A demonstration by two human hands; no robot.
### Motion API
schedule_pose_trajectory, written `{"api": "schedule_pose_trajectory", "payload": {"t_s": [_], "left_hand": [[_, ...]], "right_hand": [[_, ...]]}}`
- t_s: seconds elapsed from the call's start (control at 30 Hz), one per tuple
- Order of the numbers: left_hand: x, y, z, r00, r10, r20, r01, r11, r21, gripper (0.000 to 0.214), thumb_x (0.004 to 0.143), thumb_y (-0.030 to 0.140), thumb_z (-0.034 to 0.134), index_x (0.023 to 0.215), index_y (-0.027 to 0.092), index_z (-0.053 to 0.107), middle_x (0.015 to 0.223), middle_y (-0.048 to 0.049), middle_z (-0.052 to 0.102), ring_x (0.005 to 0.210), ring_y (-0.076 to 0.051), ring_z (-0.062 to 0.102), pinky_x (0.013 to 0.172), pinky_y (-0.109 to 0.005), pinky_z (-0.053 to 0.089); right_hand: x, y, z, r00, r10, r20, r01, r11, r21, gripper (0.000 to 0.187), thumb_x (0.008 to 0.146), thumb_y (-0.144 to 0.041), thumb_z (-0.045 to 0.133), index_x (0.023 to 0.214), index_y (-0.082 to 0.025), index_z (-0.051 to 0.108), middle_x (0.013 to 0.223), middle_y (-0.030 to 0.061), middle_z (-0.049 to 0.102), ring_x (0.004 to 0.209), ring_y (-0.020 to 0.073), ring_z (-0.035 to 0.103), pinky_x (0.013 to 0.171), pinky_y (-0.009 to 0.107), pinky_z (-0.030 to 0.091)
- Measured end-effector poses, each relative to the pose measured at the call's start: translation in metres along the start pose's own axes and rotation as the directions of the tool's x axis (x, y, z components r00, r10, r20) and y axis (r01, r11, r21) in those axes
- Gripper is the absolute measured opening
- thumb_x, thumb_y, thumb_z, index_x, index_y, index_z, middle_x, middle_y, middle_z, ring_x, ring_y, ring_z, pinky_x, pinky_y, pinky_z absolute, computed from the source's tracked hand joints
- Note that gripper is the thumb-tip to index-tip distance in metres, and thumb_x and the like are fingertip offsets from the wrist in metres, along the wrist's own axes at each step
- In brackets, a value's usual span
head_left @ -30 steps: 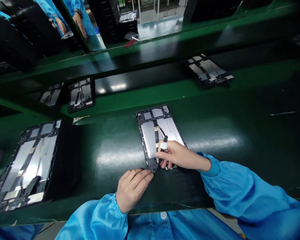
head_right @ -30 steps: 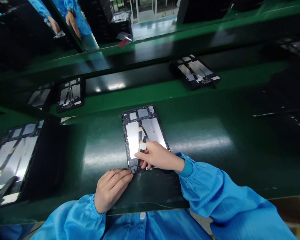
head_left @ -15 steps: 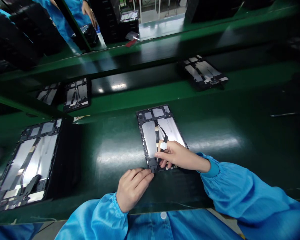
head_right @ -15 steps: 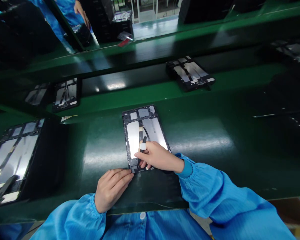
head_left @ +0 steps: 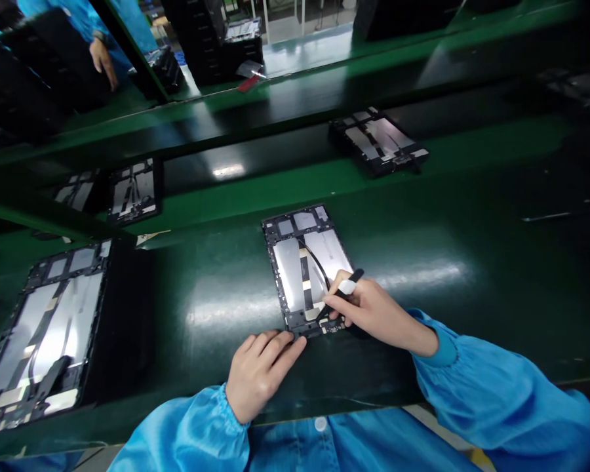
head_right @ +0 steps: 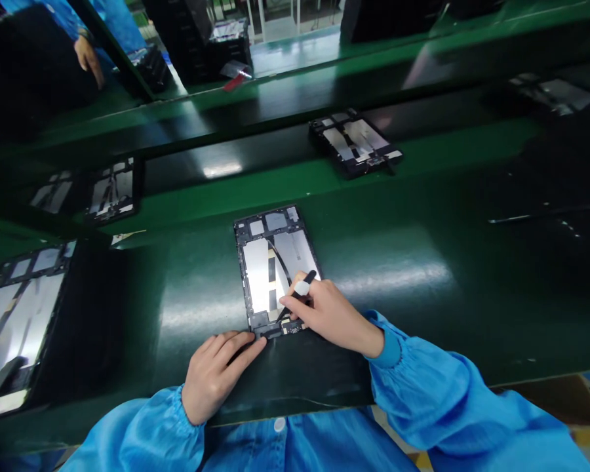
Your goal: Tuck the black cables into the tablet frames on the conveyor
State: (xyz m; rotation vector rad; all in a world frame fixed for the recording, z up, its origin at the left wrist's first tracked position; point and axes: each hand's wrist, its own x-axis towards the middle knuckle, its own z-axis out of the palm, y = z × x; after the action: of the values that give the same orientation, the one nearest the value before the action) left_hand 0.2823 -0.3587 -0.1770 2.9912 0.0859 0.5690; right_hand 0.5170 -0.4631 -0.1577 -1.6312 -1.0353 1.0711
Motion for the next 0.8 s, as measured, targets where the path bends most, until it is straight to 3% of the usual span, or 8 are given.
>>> {"api": "schedule_pose_trajectory", "payload": {"t_s": [0.27, 0.6, 0.8], "left_hand": [[-0.003, 0.000, 0.005, 0.999, -0.025, -0.029, 0.023, 0.997, -0.077, 0.032, 0.101, 0.011, 0.041, 0.124, 0.015, 0.062, 0.111, -0.0099, 0.064, 0.097, -0.020, 0.058, 0.077, -0.031, 0.046], [-0.004, 0.000, 0.010, 0.998, -0.050, -0.032, 0.048, 0.997, -0.068, 0.029, 0.097, 0.011, 0.051, 0.122, 0.019, 0.063, 0.118, -0.0095, 0.063, 0.101, -0.021, 0.058, 0.080, -0.032, 0.046], [-0.004, 0.001, 0.012, 0.999, -0.034, 0.010, 0.034, 0.999, 0.014, 0.038, 0.097, 0.009, 0.048, 0.132, 0.022, 0.057, 0.117, -0.0099, 0.062, 0.100, -0.021, 0.058, 0.076, -0.030, 0.045]], "right_hand": [[-0.012, -0.001, 0.000, 0.992, -0.124, -0.029, 0.119, 0.981, -0.154, 0.021, 0.095, -0.032, 0.053, 0.079, -0.021, 0.058, 0.074, 0.0012, 0.060, 0.060, 0.0170, 0.061, 0.054, 0.028, 0.043], [-0.012, 0.009, -0.001, 0.998, -0.064, -0.013, 0.063, 0.996, -0.062, 0.020, 0.096, -0.034, 0.057, 0.082, -0.021, 0.060, 0.074, 0.0008, 0.064, 0.065, 0.0190, 0.065, 0.057, 0.029, 0.045], [-0.011, 0.009, 0.001, 0.996, -0.089, -0.024, 0.087, 0.992, -0.091, 0.019, 0.096, -0.032, 0.056, 0.080, -0.021, 0.060, 0.072, -0.0004, 0.064, 0.063, 0.0184, 0.065, 0.056, 0.029, 0.045]]}}
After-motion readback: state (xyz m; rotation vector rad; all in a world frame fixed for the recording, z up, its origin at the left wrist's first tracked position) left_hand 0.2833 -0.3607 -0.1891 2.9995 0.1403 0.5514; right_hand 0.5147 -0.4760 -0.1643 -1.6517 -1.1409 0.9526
